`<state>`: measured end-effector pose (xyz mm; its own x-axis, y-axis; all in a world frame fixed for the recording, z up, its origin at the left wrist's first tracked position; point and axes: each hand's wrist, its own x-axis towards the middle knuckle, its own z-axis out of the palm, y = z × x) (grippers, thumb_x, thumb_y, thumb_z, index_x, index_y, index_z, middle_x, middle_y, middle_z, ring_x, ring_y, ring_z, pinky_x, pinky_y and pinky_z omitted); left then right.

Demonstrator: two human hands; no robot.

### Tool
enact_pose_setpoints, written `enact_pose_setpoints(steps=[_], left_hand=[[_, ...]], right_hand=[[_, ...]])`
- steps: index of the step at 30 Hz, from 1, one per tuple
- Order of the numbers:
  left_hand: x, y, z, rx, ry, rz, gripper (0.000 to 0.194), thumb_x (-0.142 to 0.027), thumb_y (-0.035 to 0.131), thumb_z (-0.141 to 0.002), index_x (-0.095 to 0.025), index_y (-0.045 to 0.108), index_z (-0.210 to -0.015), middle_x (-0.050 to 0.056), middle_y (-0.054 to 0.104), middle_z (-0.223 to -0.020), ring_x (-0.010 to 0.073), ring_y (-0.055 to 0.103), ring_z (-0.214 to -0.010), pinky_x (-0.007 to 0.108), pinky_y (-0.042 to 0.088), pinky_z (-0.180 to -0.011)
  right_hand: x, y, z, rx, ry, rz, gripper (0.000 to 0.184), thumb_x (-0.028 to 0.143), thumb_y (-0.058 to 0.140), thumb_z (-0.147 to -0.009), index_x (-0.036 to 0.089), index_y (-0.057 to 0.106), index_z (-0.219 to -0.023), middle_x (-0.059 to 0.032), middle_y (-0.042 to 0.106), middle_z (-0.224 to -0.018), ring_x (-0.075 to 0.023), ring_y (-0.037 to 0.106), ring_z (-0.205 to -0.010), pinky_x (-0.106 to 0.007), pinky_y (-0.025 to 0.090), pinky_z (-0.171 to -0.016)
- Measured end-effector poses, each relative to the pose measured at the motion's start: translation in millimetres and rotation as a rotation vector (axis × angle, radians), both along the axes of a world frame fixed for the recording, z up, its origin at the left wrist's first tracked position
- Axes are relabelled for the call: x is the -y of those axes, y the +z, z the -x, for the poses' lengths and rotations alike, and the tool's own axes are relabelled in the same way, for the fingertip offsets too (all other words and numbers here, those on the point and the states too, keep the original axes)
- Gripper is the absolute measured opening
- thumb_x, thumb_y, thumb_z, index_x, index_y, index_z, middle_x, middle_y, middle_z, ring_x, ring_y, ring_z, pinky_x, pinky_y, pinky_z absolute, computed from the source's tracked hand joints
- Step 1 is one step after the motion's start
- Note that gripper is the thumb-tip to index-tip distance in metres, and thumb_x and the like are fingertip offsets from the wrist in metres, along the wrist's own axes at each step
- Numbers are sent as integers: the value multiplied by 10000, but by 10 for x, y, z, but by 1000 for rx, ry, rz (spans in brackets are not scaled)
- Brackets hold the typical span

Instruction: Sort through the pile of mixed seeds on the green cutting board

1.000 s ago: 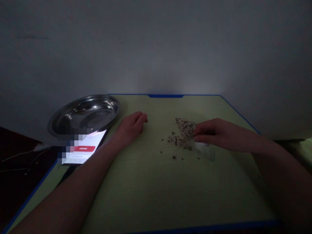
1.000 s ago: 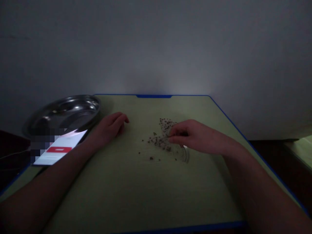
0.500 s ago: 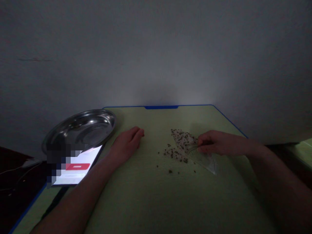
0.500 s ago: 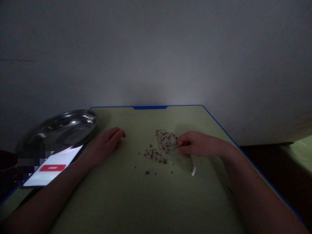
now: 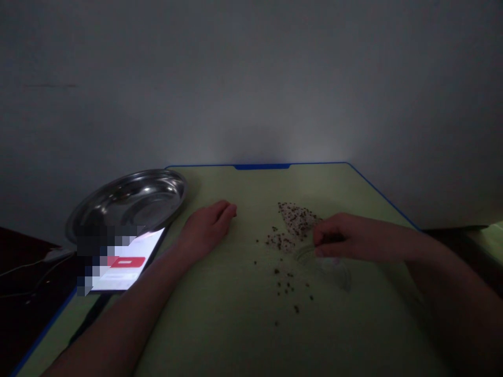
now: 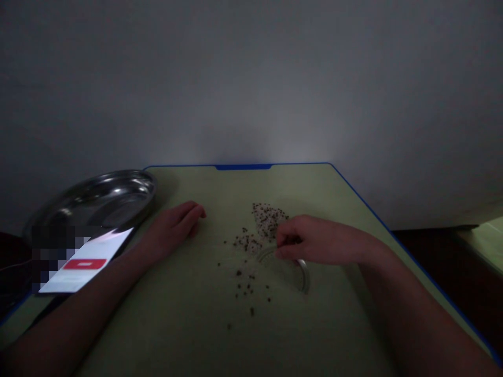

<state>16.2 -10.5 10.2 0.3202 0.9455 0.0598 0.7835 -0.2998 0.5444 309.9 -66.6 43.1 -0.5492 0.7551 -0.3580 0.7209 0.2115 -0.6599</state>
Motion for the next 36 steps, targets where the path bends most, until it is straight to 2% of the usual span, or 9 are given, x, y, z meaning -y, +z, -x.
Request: enact_pose_setpoints(steps=[5,10,15,23,31,36], left_hand=[[-14,-30,5,-1,-15,-19,392,-478,321,-920,-214,497,-689,2,567,-625,169,517,-612,280,312,-566],[-35,-44,13,-19,-22,-3,361,-456,323,-917,-212,533,-753,0,573,-643,170,524,-632,280,319,-575],[-19,-14,-2,-28,-27,-6,368,-457,317,-915,-207,535,-756,4,569,-649,168,520,-629,285,325,-580],[2,20,-14,-48,-15,-1,380,-467,319,-905,-201,560,-779,11,574,-654,170,519,-626,286,330,-575],[2,21,-20,-45,-10,2,385,-464,329,-899,-197,583,-788,18,600,-683,172,533,-641,291,337,-583],[-11,-3,-7,-45,-14,1,387,-470,328,-901,-198,581,-789,18,604,-688,174,539,-650,293,339,-586]], right_hand=[[39,43,-15,13,44,53,218,335,567,-863,178,592,-713,24,560,-654,-123,513,-611,-251,382,-549],[23,17,-91,56,91,131,232,373,600,-829,167,623,-727,23,557,-654,-120,494,-607,-244,371,-542],[81,5,20,89,115,196,233,392,634,-800,166,659,-747,29,557,-628,-109,482,-574,-226,347,-504],[84,-30,2,82,100,199,247,414,633,-793,174,688,-779,22,589,-650,-117,499,-581,-229,370,-514],[164,93,140,131,163,231,180,344,652,-780,174,706,-798,18,619,-655,-124,542,-594,-228,370,-515],[158,30,135,154,161,154,206,371,640,-786,179,713,-799,4,645,-699,-145,568,-628,-245,391,-543]])
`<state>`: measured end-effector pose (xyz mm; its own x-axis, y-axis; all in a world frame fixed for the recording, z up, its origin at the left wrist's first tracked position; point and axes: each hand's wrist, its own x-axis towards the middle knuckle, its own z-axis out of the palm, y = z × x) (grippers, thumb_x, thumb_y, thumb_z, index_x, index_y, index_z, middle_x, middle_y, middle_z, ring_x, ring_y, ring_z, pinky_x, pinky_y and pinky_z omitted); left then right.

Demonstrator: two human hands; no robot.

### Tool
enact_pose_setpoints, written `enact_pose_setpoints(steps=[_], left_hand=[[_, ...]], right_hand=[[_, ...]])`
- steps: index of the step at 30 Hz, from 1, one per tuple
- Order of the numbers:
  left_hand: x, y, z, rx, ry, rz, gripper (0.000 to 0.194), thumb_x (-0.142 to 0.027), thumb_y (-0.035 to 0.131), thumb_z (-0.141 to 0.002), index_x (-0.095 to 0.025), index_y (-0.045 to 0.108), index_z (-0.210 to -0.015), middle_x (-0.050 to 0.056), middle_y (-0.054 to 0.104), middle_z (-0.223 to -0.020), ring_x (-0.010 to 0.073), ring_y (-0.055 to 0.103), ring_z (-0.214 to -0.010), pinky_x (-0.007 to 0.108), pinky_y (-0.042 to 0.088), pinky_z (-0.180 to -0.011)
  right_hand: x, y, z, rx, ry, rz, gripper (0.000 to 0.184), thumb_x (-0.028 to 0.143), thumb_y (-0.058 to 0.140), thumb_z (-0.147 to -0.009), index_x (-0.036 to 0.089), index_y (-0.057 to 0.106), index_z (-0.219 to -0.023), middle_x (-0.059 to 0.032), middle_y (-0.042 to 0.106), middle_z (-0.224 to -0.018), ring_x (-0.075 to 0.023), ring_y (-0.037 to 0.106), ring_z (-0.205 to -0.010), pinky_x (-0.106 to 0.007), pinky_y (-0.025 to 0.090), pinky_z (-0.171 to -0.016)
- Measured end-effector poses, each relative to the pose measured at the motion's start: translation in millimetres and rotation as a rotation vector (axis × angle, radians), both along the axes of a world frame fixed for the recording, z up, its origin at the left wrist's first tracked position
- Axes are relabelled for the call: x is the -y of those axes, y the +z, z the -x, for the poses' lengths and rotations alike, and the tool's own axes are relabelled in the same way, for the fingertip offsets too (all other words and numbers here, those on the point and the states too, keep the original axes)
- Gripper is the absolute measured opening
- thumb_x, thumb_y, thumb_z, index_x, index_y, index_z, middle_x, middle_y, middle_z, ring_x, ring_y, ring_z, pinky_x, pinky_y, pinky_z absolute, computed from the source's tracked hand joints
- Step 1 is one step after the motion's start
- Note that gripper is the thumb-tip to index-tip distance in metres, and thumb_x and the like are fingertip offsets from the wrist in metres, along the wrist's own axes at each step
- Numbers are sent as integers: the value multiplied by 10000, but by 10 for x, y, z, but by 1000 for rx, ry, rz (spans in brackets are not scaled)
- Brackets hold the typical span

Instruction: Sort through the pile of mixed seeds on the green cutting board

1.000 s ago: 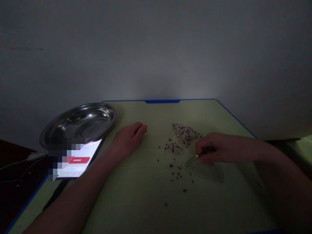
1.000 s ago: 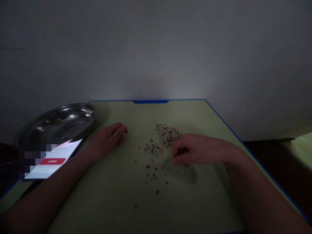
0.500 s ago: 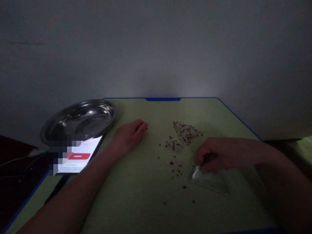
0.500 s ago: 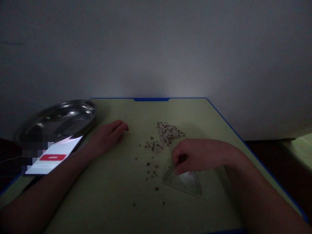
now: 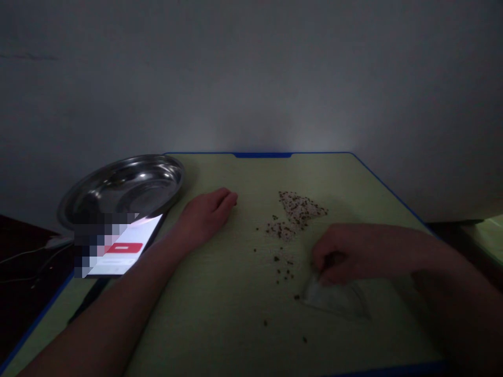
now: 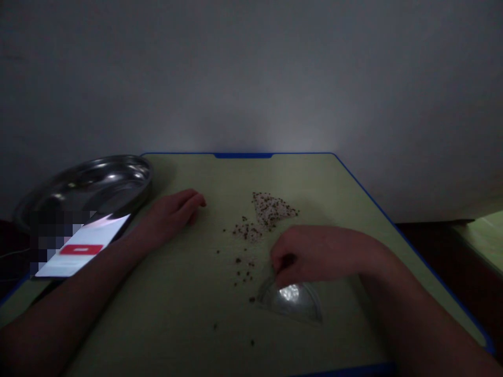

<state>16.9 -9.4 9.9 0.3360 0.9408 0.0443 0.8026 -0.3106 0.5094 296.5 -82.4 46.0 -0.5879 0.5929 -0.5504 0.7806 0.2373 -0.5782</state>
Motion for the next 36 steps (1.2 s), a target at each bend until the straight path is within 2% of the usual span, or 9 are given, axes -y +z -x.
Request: enact_pose_setpoints(steps=[6,13,29,33,36], left_hand=[[4,15,-14,-19,-1,0,378,-454,321,-899,-200,580,-790,18,595,-666,181,542,-654,293,337,-585],[15,30,-25,-26,-4,-3,390,-462,323,-903,-198,593,-803,23,604,-679,181,543,-658,291,339,-584],[19,23,-17,-29,-19,-5,391,-468,328,-910,-202,590,-796,29,617,-677,185,549,-654,291,340,-579],[18,25,-21,-34,-19,-4,395,-463,323,-912,-200,601,-816,26,606,-665,186,546,-651,291,338,-580],[9,9,-11,-31,-19,-9,401,-469,320,-914,-198,598,-813,23,601,-666,183,543,-648,291,335,-579]], right_hand=[[-95,-45,-172,-52,-60,-46,273,433,599,-832,179,685,-779,7,630,-697,-149,553,-645,-252,405,-565],[-72,-33,-62,-79,-48,-149,226,380,582,-859,190,692,-804,12,649,-715,-146,573,-652,-257,394,-571],[-43,-20,6,-82,-11,-131,238,388,584,-868,190,703,-810,8,661,-711,-138,571,-634,-250,396,-561],[-53,-68,75,-74,-34,-235,232,391,586,-866,194,701,-828,0,660,-737,-144,576,-660,-254,390,-574],[-88,-71,65,-72,-77,-317,233,386,568,-874,199,687,-799,16,622,-678,-127,533,-604,-249,364,-547]])
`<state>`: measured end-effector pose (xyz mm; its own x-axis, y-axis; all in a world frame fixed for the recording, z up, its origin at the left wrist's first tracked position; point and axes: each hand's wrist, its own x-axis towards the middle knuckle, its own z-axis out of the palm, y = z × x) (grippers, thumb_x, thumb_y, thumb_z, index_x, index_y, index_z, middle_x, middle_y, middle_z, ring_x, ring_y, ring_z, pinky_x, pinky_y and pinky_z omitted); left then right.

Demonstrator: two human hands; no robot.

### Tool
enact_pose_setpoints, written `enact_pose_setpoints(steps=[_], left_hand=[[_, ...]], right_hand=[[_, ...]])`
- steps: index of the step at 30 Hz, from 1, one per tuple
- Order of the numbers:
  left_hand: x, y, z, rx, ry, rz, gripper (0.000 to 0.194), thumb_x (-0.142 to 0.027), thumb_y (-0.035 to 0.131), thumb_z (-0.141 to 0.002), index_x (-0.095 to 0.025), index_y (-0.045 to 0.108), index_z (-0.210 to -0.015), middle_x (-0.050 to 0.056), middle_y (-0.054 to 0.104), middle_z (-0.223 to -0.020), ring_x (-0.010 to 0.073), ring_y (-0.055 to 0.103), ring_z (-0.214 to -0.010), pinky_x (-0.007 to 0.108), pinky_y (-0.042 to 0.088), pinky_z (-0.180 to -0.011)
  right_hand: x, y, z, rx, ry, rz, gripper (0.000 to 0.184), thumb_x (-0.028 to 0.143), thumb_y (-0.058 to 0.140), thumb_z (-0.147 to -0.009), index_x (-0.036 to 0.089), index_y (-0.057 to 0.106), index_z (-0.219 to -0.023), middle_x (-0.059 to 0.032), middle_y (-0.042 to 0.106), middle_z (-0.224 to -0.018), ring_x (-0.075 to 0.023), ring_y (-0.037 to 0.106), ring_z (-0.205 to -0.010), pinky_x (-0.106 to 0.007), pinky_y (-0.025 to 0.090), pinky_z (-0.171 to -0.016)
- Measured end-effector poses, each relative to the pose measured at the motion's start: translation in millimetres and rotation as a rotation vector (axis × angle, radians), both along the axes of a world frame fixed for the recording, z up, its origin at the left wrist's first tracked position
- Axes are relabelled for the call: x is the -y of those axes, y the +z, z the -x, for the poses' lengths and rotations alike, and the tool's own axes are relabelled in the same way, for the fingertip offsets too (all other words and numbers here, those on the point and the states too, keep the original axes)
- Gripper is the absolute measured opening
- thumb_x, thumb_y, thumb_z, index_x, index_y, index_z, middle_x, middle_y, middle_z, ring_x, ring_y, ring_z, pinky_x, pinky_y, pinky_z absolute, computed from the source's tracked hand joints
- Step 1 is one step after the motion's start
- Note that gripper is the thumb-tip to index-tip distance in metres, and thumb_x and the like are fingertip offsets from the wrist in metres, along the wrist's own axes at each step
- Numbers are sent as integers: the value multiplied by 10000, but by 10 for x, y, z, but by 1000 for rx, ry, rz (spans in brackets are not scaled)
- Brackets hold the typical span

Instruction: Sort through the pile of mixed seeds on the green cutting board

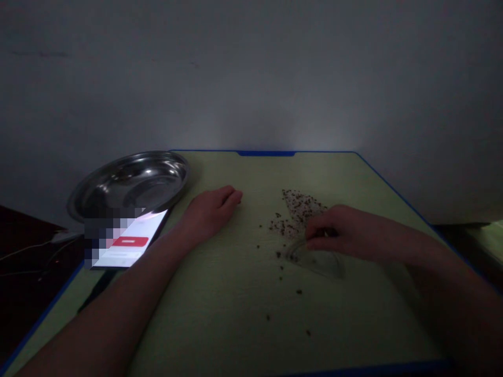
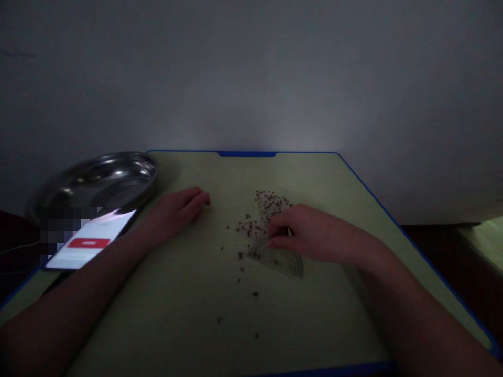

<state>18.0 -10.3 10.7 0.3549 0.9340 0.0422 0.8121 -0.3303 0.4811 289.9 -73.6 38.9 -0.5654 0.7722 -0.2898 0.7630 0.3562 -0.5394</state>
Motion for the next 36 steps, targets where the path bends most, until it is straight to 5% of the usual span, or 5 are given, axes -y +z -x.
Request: enact_pose_setpoints(steps=[23,31,36], left_hand=[[-12,-25,9,9,-16,-5,399,-479,329,-916,-203,605,-832,18,603,-654,169,533,-616,284,333,-564],[-18,-40,15,10,-28,-26,409,-482,320,-916,-201,603,-824,21,611,-676,174,545,-641,289,342,-580],[-29,-56,18,-1,-17,-15,415,-487,319,-916,-203,608,-824,27,619,-680,177,544,-637,290,340,-574]], right_hand=[[48,64,-11,-61,101,185,234,389,592,-861,196,719,-827,5,665,-720,-144,583,-656,-252,408,-582],[-6,-39,107,-45,-10,-13,247,382,552,-883,196,711,-853,-2,655,-720,-141,545,-625,-265,369,-565],[-12,-1,77,-31,-25,-9,273,406,538,-889,192,697,-830,0,638,-702,-134,526,-611,-261,365,-555]])
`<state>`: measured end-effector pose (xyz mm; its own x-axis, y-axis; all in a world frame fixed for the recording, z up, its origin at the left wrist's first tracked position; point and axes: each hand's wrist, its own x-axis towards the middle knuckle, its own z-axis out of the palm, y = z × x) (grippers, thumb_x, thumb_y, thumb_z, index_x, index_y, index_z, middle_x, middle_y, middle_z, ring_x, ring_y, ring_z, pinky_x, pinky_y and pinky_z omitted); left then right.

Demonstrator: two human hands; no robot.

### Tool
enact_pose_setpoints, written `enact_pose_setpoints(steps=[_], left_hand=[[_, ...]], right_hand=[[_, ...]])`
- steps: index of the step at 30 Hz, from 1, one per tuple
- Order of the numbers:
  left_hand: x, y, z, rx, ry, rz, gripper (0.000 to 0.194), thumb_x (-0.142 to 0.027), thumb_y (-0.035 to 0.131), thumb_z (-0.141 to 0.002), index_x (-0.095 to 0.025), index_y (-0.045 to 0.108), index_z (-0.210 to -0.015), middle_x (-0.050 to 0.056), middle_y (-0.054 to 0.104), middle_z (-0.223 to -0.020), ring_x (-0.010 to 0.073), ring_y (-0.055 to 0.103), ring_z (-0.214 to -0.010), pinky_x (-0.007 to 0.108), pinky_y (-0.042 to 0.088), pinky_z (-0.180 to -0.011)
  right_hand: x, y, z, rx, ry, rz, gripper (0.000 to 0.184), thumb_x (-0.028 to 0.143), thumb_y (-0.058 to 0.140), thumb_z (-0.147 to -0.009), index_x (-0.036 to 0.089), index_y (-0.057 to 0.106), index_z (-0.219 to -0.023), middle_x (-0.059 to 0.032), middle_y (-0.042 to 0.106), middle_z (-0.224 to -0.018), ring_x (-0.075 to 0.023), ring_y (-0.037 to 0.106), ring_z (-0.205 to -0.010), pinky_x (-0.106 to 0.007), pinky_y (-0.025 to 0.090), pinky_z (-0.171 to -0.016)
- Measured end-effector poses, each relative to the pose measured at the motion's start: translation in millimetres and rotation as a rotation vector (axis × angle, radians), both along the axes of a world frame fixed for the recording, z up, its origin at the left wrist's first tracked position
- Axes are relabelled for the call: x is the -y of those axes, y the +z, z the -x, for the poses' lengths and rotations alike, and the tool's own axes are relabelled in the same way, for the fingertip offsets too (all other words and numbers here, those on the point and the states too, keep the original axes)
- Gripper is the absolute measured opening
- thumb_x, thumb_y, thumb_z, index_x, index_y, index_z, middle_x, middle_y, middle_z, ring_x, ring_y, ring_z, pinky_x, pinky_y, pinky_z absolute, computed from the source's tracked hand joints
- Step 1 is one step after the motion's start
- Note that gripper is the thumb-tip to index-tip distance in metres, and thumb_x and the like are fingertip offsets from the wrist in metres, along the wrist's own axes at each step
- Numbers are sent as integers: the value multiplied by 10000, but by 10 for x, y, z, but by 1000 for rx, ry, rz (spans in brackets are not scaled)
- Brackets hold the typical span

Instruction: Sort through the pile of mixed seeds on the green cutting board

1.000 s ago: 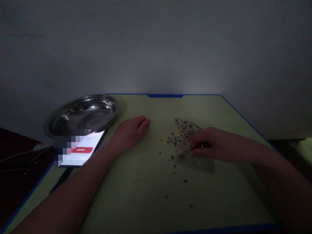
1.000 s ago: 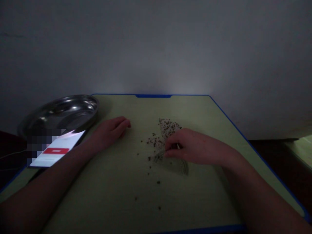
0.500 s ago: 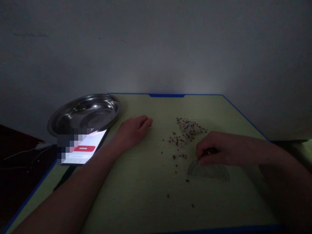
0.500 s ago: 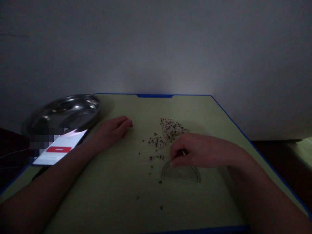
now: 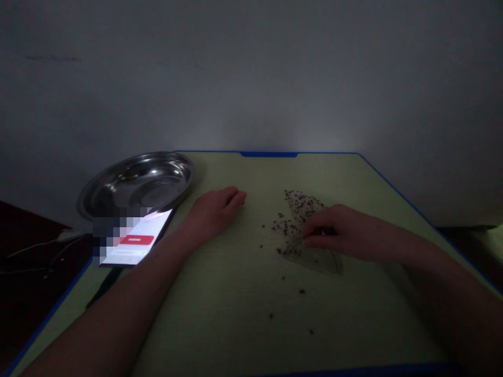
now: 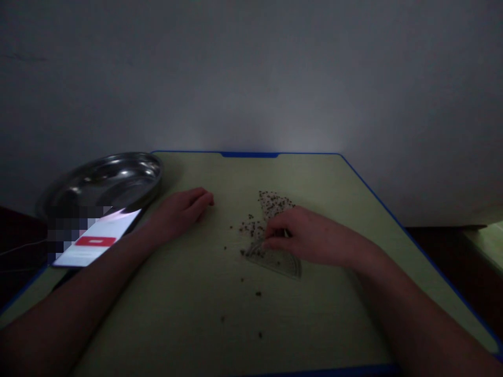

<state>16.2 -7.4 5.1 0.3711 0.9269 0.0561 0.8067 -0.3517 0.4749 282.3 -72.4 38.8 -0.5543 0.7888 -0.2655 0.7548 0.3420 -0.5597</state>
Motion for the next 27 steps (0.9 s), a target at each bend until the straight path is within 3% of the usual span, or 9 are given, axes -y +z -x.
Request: enact_pose_setpoints(steps=[10,17,27], left_hand=[[26,38,-21,-3,2,4,413,-474,326,-912,-196,619,-827,28,605,-672,185,541,-648,300,348,-596],[31,28,-19,-1,-2,-15,418,-480,325,-915,-191,615,-827,29,613,-686,180,539,-648,294,344,-585],[16,8,-31,4,-2,-40,428,-475,327,-920,-187,629,-823,20,610,-673,160,518,-612,277,319,-555]], right_hand=[[144,-21,169,-42,75,17,228,381,559,-891,203,694,-843,13,643,-711,-126,554,-632,-253,363,-566],[165,-21,179,-11,50,31,227,376,566,-888,200,693,-821,12,645,-694,-123,547,-617,-248,358,-555],[423,-112,489,-21,171,4,187,364,600,-871,225,726,-867,4,704,-757,-129,598,-654,-245,373,-583]])
